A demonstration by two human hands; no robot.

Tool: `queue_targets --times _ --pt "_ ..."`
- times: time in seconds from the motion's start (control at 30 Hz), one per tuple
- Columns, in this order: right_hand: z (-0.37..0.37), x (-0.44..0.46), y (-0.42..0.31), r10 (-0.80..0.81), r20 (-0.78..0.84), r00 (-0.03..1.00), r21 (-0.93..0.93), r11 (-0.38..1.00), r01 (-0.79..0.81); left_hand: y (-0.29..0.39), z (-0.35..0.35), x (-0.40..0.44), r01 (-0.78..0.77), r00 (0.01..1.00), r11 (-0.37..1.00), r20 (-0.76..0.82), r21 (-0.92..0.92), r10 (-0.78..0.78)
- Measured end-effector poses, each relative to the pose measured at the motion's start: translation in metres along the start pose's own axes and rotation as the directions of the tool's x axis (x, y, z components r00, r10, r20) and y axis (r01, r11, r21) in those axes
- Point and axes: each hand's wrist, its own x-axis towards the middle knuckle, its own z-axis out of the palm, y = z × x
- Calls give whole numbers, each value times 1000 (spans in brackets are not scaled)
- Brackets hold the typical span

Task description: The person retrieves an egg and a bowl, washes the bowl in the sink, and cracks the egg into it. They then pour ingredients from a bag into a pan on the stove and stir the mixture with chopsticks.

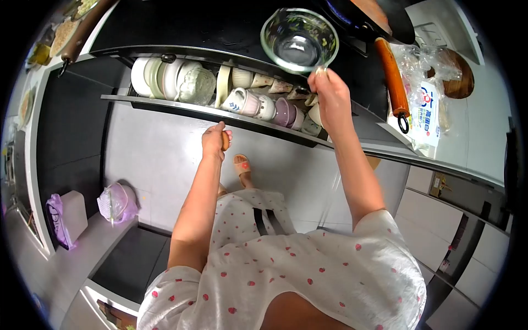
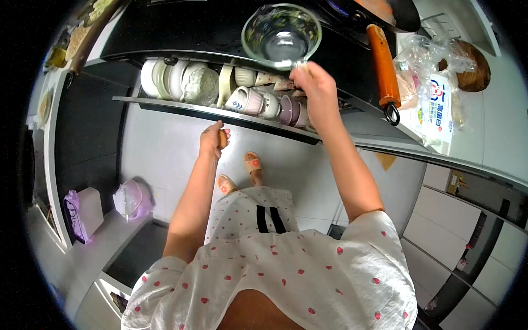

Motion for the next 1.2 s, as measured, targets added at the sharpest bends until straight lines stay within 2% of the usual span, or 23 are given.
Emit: queue_targets --times 0.07,0.2,0.33,0.47,0.53,0.57,0.6,0.67,0.7,0.73,0.8,0.83,0.87,0.93,1.0,1.03,1.1,1.13,1.2 --pt "7 24 17 -83 1 997 226 971 80 13 6 -19 -72 992 997 106 -17 73" --pt "20 49 32 -43 -82 996 358 931 70 44 31 -39 -225 902 967 350 -117 252" --pt "27 62 42 -35 -85 996 378 924 65 67 42 -34 -264 888 952 345 -158 304" --pt "28 75 47 -99 -79 992 373 920 122 60 23 -10 -199 933 959 260 -200 248" --pt "25 81 46 -126 12 992 228 966 120 51 15 -5 -102 966 955 203 -278 162" --pt "21 86 54 -46 8 999 249 968 42 46 13 -3 -70 972 954 196 -293 131" --pt "23 84 51 -41 6 999 248 968 38 40 11 -1 -65 973 955 196 -291 126" --pt "28 78 41 -54 -81 995 70 996 60 28 7 5 -22 971 956 223 -291 90" --pt "26 80 43 -54 -56 997 -9 999 54 24 6 5 -8 970 955 230 -296 80" --pt "23 76 44 -51 -48 998 -4 999 51 20 5 6 -8 973 960 218 -280 71" --pt "22 62 42 -147 -278 949 -306 950 57 15 2 6 -8 983 967 175 -256 54" --pt "20 55 46 -395 -325 859 -371 889 268 13 0 7 -16 982 964 176 -266 65" --pt "17 37 47 -420 -322 849 -451 856 252 11 -3 9 -11 986 963 160 -271 57" --pt "24 -2 61 -229 -268 936 -375 920 118 7 -10 13 1 985 957 163 -291 49" --pt "23 -34 87 -18 -101 995 -589 807 -46 5 -13 17 20 981 949 189 -313 41" --pt "13 -44 110 -12 -112 994 -598 800 -58 5 -12 15 7 984 956 174 -294 46" --pt "-18 -48 160 54 -222 974 -711 674 -200 4 -7 14 20 979 961 201 -276 37" --pt "-35 -46 179 60 -223 973 -717 666 -205 2 -6 13 18 976 967 215 -255 38" --pt "-61 -34 209 258 -301 918 -794 466 -391 -1 -3 11 35 973 965 228 -260 26"
